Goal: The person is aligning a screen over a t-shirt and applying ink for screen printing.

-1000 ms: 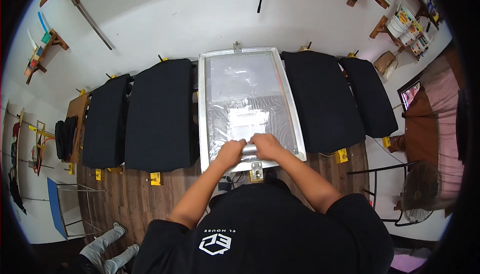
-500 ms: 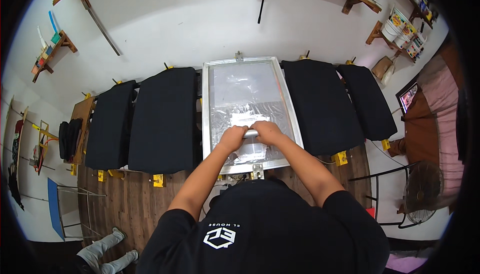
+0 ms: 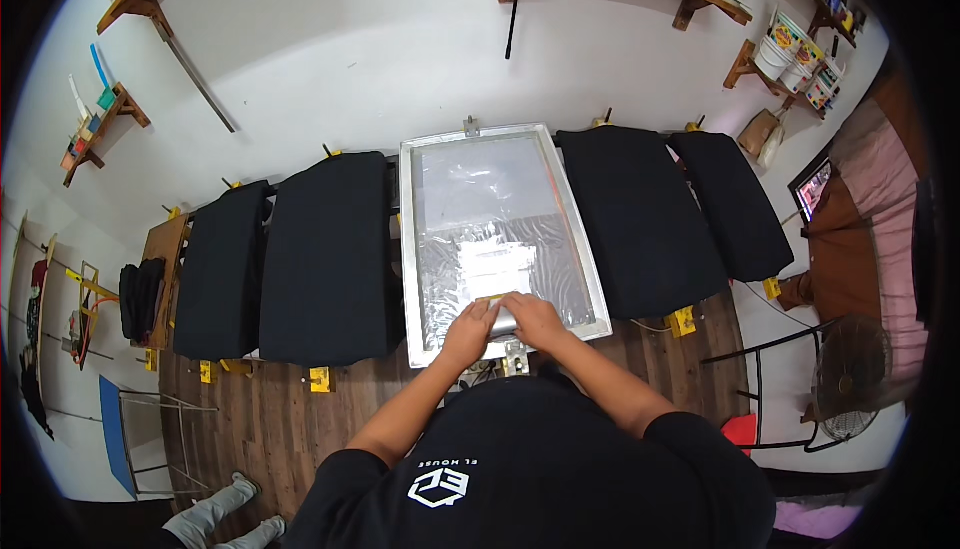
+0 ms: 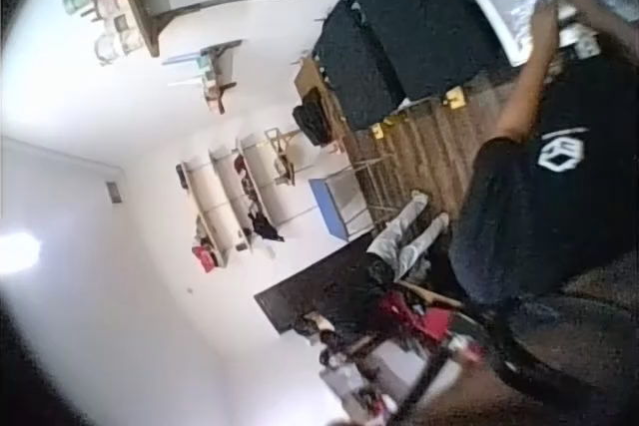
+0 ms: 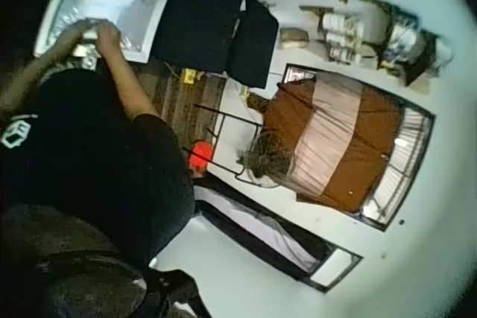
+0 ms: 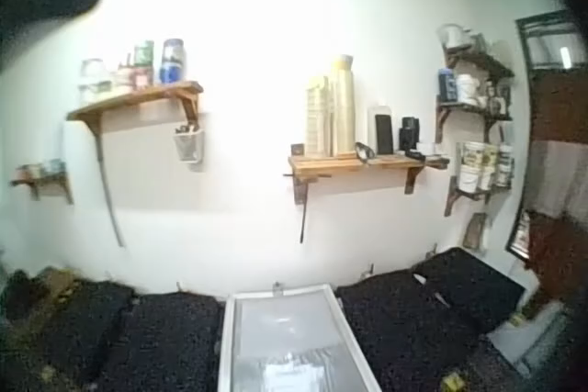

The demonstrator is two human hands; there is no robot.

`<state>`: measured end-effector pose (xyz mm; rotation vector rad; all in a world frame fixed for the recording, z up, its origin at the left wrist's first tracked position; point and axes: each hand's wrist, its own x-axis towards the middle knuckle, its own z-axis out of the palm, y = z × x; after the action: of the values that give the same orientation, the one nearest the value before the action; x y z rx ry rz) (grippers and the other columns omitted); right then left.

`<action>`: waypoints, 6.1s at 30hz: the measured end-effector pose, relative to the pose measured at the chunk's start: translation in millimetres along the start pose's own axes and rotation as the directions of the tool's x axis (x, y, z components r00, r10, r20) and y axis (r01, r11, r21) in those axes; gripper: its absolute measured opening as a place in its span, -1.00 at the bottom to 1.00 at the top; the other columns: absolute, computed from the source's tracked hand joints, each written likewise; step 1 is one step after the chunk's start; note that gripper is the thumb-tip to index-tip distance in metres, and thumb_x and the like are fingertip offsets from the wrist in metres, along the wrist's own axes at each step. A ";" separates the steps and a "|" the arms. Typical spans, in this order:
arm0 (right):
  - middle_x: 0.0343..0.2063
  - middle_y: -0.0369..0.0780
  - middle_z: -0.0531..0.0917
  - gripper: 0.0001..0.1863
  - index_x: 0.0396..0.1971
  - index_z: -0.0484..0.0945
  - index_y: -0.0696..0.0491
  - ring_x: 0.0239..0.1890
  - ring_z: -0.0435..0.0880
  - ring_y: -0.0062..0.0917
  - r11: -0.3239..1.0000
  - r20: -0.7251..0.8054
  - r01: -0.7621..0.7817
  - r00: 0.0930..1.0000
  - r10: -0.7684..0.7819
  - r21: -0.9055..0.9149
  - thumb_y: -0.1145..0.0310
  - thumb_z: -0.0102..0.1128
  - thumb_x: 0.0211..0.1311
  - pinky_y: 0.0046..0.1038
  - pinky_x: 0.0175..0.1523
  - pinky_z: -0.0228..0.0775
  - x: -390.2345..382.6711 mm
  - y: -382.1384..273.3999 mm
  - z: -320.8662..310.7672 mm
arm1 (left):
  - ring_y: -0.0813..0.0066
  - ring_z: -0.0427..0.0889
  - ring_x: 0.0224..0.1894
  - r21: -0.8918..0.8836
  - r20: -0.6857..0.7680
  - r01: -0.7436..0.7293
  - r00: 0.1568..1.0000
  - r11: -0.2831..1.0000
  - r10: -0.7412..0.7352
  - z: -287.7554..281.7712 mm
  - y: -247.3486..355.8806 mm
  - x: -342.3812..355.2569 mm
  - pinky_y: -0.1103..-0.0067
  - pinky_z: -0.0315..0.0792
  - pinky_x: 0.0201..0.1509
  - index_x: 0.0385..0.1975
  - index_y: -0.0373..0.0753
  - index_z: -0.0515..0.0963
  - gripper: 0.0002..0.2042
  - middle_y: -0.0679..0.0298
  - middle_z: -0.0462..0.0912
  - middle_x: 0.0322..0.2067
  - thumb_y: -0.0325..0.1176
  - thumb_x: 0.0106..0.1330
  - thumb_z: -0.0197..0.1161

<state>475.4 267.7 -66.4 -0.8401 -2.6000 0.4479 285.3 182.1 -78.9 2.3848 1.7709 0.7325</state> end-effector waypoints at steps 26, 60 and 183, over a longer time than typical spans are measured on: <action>-0.29 -0.07 0.77 -0.71 -0.21 0.75 -0.06 -0.18 0.76 -0.14 0.984 0.329 -0.051 0.938 0.105 -0.170 0.34 0.34 -0.02 -0.15 -0.01 0.59 123.4 32.9 -52.3 | -0.04 0.72 -0.16 -0.100 0.234 0.096 0.970 0.990 -0.070 -52.8 -71.9 111.0 0.23 0.59 -0.03 -0.25 -0.17 0.68 -0.82 0.02 0.74 -0.29 -0.42 0.13 0.36; -0.13 -0.13 0.73 -0.68 -0.15 0.67 0.02 0.03 0.69 -0.20 0.994 0.181 -0.008 0.983 0.028 -0.110 0.39 0.35 0.01 -0.18 0.06 0.57 75.7 15.4 -48.1 | -0.07 0.73 -0.21 -0.018 0.144 0.089 0.986 0.996 -0.085 -47.9 -34.1 74.9 0.15 0.61 -0.11 -0.07 -0.08 0.66 -0.68 -0.01 0.75 -0.29 -0.49 0.16 0.23; -0.20 -0.04 0.77 -0.71 -0.21 0.76 0.01 -0.09 0.77 -0.16 0.973 0.346 -0.140 0.917 0.197 -0.184 0.42 0.33 -0.01 -0.19 0.04 0.62 124.6 21.5 -43.0 | -0.02 0.72 -0.14 -0.043 0.281 0.142 0.952 0.989 -0.124 -44.1 -86.4 108.9 0.22 0.58 0.00 -0.23 -0.06 0.72 -0.78 0.05 0.75 -0.26 -0.41 0.13 0.27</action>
<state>410.8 368.0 -6.4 -1.1370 -2.9434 0.4931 214.3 301.2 -34.0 2.1754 1.7410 0.4065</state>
